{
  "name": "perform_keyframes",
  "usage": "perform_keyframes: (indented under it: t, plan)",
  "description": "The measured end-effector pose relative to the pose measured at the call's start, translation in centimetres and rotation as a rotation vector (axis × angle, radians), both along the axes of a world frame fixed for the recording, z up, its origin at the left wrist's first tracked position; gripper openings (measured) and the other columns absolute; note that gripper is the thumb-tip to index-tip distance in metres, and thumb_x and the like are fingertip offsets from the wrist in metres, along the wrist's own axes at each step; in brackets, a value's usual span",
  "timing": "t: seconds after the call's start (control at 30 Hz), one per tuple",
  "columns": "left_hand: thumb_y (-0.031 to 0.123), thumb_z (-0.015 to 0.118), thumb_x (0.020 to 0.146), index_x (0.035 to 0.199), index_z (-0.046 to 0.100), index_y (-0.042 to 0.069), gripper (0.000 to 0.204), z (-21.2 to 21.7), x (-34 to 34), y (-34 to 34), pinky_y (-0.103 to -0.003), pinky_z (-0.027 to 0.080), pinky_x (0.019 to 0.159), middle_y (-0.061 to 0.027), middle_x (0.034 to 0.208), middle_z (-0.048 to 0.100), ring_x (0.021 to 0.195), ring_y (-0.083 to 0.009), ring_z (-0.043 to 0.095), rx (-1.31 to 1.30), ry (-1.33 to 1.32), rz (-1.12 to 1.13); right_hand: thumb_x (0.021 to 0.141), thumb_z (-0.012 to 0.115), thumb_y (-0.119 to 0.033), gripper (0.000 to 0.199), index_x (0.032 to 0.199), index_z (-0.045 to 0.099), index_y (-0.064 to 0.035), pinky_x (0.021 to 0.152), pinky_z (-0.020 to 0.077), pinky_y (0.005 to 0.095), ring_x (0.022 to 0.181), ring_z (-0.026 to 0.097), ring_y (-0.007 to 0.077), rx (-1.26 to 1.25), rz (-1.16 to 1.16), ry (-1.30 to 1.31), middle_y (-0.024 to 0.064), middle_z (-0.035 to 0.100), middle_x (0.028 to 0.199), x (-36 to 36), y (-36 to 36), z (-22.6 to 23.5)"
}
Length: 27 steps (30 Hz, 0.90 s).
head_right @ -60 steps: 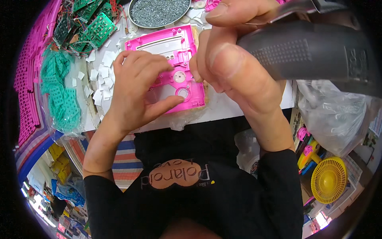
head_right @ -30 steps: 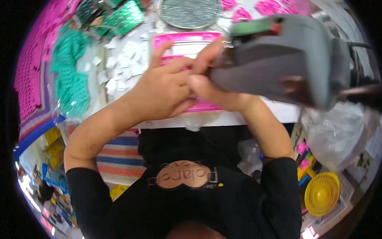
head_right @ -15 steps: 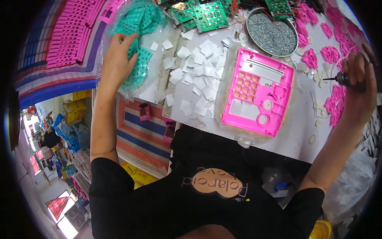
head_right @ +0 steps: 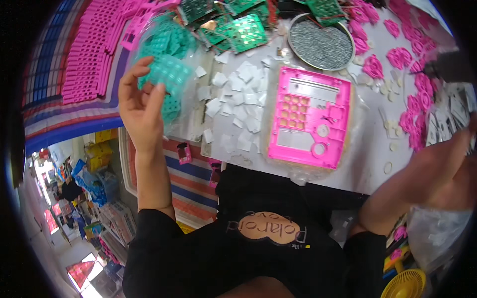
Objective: Assembling a pink toy calculator by inserting the circuit board and buttons.
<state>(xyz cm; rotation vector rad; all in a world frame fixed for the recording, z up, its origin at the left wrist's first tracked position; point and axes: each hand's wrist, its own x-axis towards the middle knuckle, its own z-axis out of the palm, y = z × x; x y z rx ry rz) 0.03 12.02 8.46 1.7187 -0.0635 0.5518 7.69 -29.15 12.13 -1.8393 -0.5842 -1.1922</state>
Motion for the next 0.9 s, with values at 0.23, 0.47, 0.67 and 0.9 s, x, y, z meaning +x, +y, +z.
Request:
perform_keyframes:
  t: [0.23, 0.47, 0.67, 0.9]
  plan:
    - [-0.016, 0.063, 0.083, 0.136, 0.039, 0.007, 0.063, -1.7, -0.6, -9.4, -0.03, 0.055, 0.084, -0.0148, 0.148, 0.034, 0.113, -0.0207, 0.063, -0.282, 0.121, -0.639, 0.092, 0.072, -0.018, 0.049, 0.137, 0.059, -0.0069, 0.077, 0.0494, 0.0261, 0.092, 0.063, 0.0106, 0.281, 0.838, 1.18, 0.005, 0.068, 0.105, -3.9, 8.4, -3.2]
    - [-0.015, 0.061, 0.086, 0.138, 0.03, 0.012, 0.066, -2.5, -0.4, -12.1, -0.033, 0.057, 0.087, -0.0161, 0.148, 0.029, 0.12, -0.0283, 0.062, -0.448, 0.182, -0.89, 0.093, 0.068, -0.011, 0.05, 0.142, 0.057, -0.0062, 0.065, 0.0458, 0.0216, 0.078, 0.057, 0.0042, 0.186, 1.261, 1.377, 0.0011, 0.068, 0.097, -1.4, 5.7, -3.9]
    - [-0.017, 0.062, 0.086, 0.138, 0.024, 0.016, 0.072, -1.9, -2.7, -13.3, -0.034, 0.058, 0.087, -0.0153, 0.147, 0.026, 0.119, -0.0306, 0.062, -0.811, 0.283, -0.868, 0.083, 0.07, -0.003, 0.04, 0.123, 0.07, -0.0056, 0.075, 0.0494, 0.0291, 0.09, 0.062, 0.0147, 0.027, 1.156, 0.88, 0.0076, 0.069, 0.102, -4.0, 6.5, -5.0]
    - [-0.014, 0.066, 0.084, 0.143, 0.031, 0.006, 0.072, -3.4, -3.3, -10.9, -0.03, 0.056, 0.076, -0.0142, 0.149, 0.036, 0.099, -0.0191, 0.064, -0.616, 0.45, -0.561, 0.082, 0.078, -0.012, 0.016, 0.093, 0.07, -0.004, 0.071, 0.0516, 0.0316, 0.077, 0.066, 0.0226, -0.27, 0.922, 0.842, 0.0097, 0.069, 0.085, -3.5, 5.8, -2.0]
